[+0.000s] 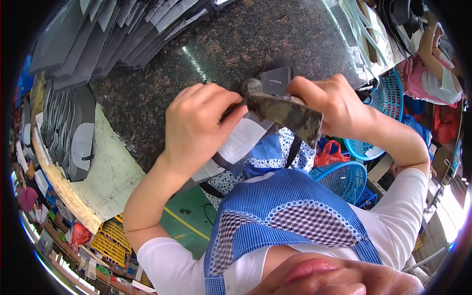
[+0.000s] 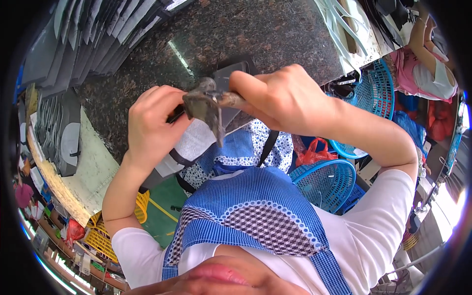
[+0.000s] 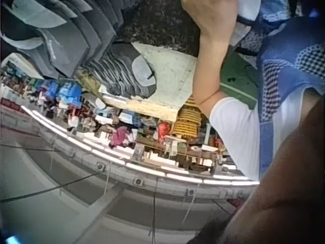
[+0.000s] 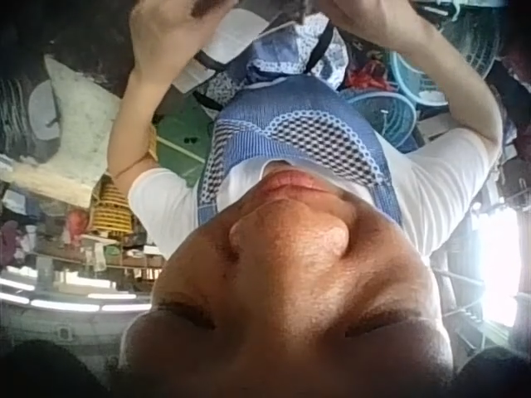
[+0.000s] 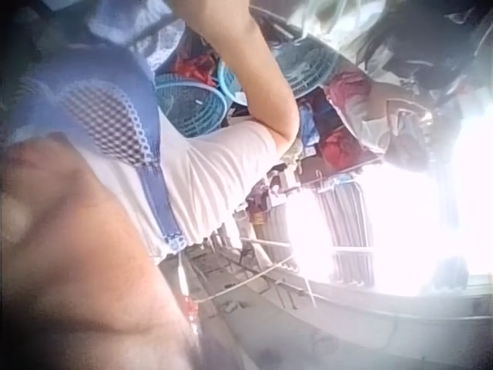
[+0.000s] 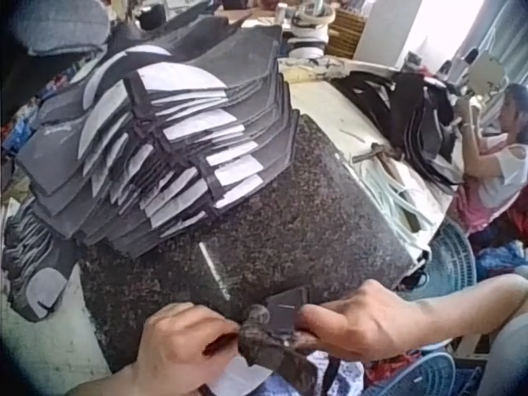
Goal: The recorder is hammering shoe components on a workbench to secure or flatten them during manufacturing.
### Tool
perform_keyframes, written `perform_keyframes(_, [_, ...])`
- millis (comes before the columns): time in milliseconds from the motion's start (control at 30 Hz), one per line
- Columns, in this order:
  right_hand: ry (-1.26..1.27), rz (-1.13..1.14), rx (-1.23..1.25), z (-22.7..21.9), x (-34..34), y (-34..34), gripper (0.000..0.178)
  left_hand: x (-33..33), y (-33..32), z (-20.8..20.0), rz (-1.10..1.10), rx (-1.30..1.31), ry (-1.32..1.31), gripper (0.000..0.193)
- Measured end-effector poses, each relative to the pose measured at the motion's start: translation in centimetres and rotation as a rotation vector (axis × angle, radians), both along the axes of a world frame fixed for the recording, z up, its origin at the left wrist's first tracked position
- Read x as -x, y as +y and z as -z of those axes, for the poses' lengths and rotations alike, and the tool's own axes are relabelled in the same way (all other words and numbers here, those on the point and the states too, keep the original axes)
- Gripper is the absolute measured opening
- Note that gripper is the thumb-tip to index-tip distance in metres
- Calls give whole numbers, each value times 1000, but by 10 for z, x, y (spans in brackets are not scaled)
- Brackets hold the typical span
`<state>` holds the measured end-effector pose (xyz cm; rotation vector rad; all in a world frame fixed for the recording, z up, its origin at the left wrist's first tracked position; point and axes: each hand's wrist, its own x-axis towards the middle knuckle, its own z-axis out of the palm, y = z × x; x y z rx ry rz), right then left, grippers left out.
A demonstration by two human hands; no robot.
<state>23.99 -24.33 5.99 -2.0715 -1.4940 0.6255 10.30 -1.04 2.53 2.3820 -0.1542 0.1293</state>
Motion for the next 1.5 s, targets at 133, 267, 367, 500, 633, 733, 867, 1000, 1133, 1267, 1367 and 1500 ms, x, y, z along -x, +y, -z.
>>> perform_keyframes(133, [-44, -12, -69, 17, 0, -6, 22, 10, 9, -15, 15, 68, 239, 21])
perform_keyframes(267, [-41, 132, -305, 13, -2, 3, 24, 23, -14, -5, -82, -21, 31, 20])
perform_keyframes(367, [-60, -56, -75, 4, 11, -3, 17, 23, -11, -5, -103, -44, -25, 21])
perform_keyframes(500, [16, 317, -203, 2, -8, 9, 17, 7, -2, -10, -116, 189, 183, 20])
perform_keyframes(633, [-160, -12, -28, 16, 6, -13, 23, -9, 4, -23, -64, 210, 331, 17])
perform_keyframes(733, [-49, 90, -112, 27, 9, -13, 27, -19, 16, -44, -19, -106, 793, 27])
perform_keyframes(867, [-34, 105, -144, 29, 7, -14, 29, 19, 22, -27, -65, 185, 402, 25])
perform_keyframes(1000, [39, 137, -139, 11, 3, -5, 25, 36, 2, -9, -152, 1, -2, 25])
perform_keyframes(1133, [120, 168, -213, 0, 8, 7, 18, 39, -2, -3, -89, -102, -112, 27])
perform_keyframes(1267, [35, 7, -109, 5, 18, 14, 22, 41, -2, -2, 9, -276, -155, 29])
perform_keyframes(1367, [21, 41, -165, 9, 16, 19, 23, 43, -6, -1, -18, -297, -196, 24])
perform_keyframes(1500, [-111, -94, -119, 13, 34, 15, 25, 39, 28, -16, -120, 123, 297, 29])
